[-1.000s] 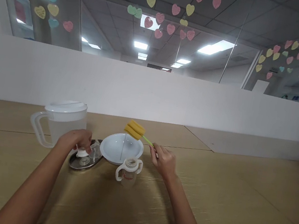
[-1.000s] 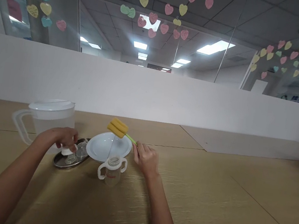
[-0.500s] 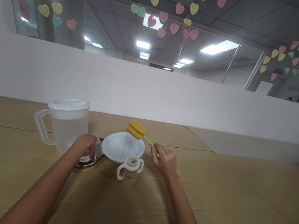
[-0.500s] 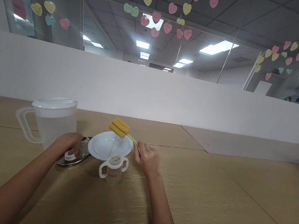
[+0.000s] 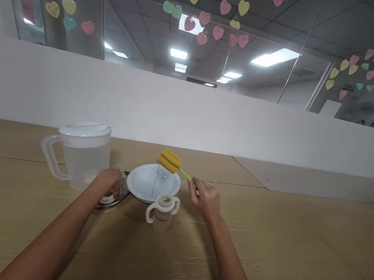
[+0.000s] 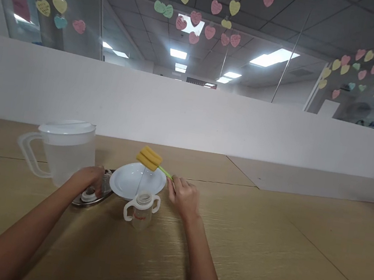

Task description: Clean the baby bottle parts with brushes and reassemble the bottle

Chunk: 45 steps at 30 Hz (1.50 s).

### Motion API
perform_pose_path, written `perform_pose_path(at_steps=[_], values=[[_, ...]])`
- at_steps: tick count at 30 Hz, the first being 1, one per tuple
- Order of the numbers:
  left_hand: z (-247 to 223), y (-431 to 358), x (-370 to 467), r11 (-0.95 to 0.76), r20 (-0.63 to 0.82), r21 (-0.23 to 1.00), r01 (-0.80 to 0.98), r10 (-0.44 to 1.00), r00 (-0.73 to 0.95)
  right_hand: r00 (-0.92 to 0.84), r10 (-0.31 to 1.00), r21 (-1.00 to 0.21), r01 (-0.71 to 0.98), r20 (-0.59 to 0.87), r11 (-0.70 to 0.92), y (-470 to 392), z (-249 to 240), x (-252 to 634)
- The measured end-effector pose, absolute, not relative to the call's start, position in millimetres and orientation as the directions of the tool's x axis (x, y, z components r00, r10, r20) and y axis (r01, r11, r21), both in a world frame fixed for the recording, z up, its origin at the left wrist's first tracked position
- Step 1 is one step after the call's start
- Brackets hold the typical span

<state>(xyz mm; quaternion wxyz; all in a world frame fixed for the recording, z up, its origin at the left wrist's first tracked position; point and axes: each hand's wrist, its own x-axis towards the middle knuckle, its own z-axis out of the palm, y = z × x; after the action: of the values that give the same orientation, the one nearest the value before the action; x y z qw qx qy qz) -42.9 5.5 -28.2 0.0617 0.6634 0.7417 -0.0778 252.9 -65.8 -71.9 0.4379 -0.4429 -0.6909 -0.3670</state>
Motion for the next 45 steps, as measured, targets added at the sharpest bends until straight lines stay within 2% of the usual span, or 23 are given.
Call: perform_pose_path(at_steps=[5, 11, 14, 17, 22, 26, 35, 40, 45], values=[[-11.1, -10.2, -35.1, 0.077, -0.202, -0.044, 0.996, 0.976, -0.084, -0.232, 0.273, 0.133, 0.932, 0.934, 0.338, -66.4, -70.5, 252.5], [30.5, -41.7, -19.9, -0.074, 0.071, -0.039, 0.996, 0.995, 0.077, -0.211, 0.309, 0.104, 0.938, 0.927, 0.329, -66.6, -68.9, 252.1], [27.2, -41.6, -0.8, -0.231, 0.121, 0.015, 0.973, 0.966, 0.228, -0.203, 0.309, 0.094, 0.938, 0.929, 0.333, -66.0, -68.6, 251.8], [3.2, -27.5, 18.1, -0.395, 0.09, 0.084, 0.915, 0.917, 0.388, -0.189, 0.332, 0.077, 0.943, 0.924, 0.323, -64.9, -68.6, 251.2], [-29.8, -9.0, 29.0, -0.413, 0.061, 0.052, 0.909, 0.91, 0.409, -0.079, 0.57, -0.043, 0.979, 0.818, 0.198, -62.2, -69.3, 249.5], [-37.1, -8.0, 29.0, -0.439, 0.057, 0.073, 0.895, 0.898, 0.436, -0.01, 0.719, -0.072, 0.994, 0.695, 0.083, -59.7, -71.3, 248.7], [-51.0, 8.0, 23.0, -0.533, 0.055, 0.167, 0.829, 0.845, 0.532, 0.044, 0.762, -0.114, 0.993, 0.646, 0.039, -57.8, -72.6, 248.9], [-48.4, 7.6, 22.0, -0.523, 0.118, 0.157, 0.838, 0.852, 0.51, 0.075, 0.771, -0.148, 0.989, 0.632, 0.026, -58.5, -70.1, 250.6], [-53.5, 7.5, 24.2, -0.52, 0.059, 0.154, 0.84, 0.854, 0.518, 0.091, 0.799, -0.164, 0.986, 0.595, 0.01, -58.5, -68.9, 252.8]])
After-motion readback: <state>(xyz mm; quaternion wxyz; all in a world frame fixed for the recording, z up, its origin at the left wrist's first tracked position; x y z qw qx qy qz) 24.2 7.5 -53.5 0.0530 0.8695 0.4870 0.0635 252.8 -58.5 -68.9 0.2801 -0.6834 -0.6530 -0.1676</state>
